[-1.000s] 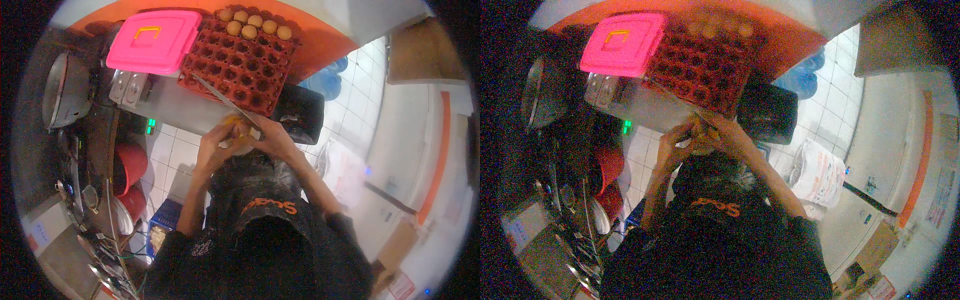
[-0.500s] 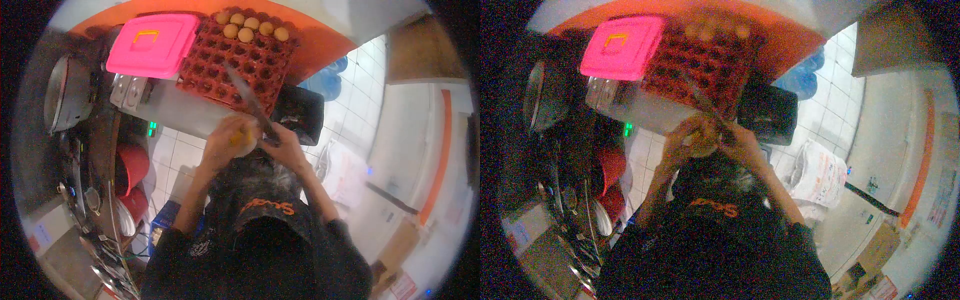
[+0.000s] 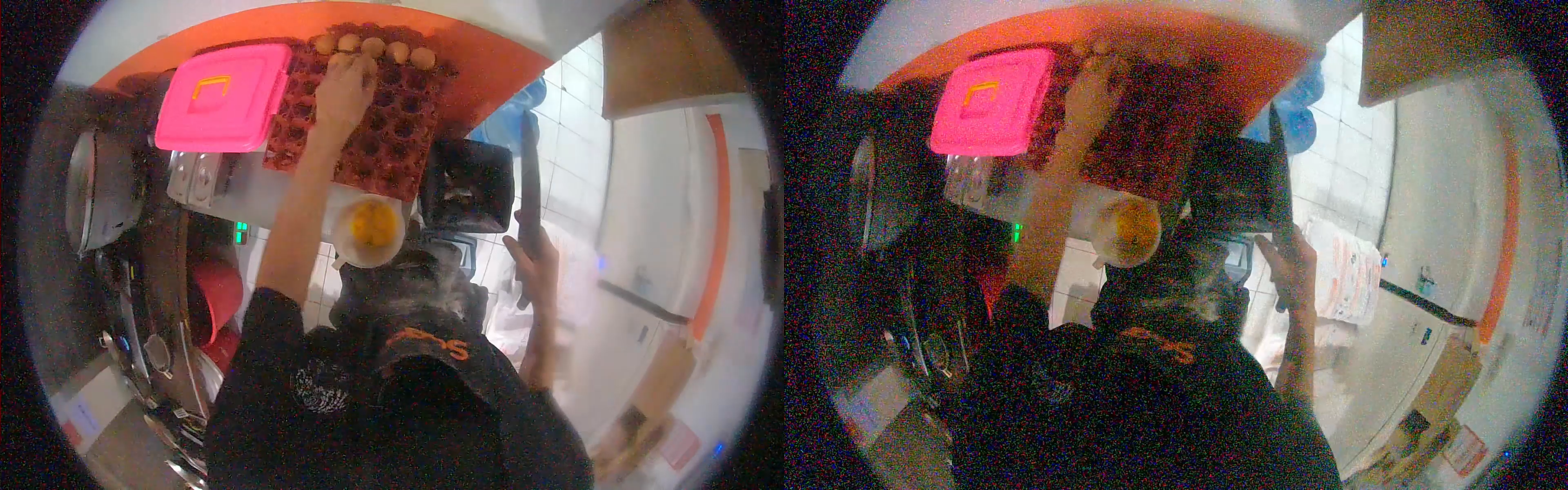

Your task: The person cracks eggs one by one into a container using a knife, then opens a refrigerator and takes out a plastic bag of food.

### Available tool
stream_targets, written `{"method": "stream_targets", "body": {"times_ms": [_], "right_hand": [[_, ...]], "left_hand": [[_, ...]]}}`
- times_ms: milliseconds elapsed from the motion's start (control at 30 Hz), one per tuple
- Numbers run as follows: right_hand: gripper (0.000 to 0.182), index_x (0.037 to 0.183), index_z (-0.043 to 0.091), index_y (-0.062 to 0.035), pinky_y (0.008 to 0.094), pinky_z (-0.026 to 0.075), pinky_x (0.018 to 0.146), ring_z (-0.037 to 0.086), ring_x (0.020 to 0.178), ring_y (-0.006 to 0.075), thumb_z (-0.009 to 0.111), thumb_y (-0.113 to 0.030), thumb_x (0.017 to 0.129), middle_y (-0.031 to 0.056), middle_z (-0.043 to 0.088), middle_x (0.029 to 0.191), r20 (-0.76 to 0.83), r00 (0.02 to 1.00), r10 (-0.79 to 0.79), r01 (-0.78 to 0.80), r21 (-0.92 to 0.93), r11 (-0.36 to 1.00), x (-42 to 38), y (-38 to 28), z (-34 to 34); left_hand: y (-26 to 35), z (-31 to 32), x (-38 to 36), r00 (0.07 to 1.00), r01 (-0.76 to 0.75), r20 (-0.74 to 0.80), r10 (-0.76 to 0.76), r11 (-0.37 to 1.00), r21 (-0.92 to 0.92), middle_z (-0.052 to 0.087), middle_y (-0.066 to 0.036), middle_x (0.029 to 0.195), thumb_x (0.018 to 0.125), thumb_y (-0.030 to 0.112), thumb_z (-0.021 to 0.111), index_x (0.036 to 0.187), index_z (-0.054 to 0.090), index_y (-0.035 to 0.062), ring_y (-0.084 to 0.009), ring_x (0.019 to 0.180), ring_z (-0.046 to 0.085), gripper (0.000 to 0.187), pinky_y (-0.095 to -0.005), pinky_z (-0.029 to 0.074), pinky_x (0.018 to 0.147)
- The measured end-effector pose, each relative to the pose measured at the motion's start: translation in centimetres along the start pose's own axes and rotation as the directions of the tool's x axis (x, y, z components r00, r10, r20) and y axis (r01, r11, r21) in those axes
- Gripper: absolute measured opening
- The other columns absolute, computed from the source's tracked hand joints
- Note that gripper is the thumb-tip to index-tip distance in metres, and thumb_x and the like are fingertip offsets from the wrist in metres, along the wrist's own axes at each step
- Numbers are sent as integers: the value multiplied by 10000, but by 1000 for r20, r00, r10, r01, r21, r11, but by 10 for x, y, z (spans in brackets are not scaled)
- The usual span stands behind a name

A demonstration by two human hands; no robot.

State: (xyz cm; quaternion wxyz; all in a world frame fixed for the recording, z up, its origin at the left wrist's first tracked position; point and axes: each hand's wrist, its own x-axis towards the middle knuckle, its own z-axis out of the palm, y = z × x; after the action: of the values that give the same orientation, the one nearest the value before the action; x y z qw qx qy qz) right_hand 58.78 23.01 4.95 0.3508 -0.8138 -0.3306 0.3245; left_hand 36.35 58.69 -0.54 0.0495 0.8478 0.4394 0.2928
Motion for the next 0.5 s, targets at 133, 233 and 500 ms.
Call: {"method": "stream_targets", "body": {"times_ms": [133,233,500], "right_hand": [[472,1330,604,-39,243,432,605,522,712,56,744,-133,889,1,671,981,96,993,66,-74,82,994,-6,13,7],[422,1309,612,-26,223,425,587,517,695,26,720,-124,912,-9,669,957,88,995,45,-52,79,996,-8,17,13],[323,1275,649,-78,239,377,502,461,591,26,659,-165,965,-31,611,775,130,990,-58,45,97,994,-4,5,41]], "left_hand": [[-15,16,25,992,-29,129,13,992,124,666,-128,1093,889,227,651,1129,619,156,-369,1024,640,252,-499,567,777],[2,-2,37,941,65,320,-110,987,150,667,-143,1087,878,233,657,1203,581,155,-361,1047,644,343,-502,570,762],[-22,-23,36,986,-26,160,39,996,-81,696,-176,1031,803,266,774,1226,618,108,-321,978,690,478,-440,555,867]]}}
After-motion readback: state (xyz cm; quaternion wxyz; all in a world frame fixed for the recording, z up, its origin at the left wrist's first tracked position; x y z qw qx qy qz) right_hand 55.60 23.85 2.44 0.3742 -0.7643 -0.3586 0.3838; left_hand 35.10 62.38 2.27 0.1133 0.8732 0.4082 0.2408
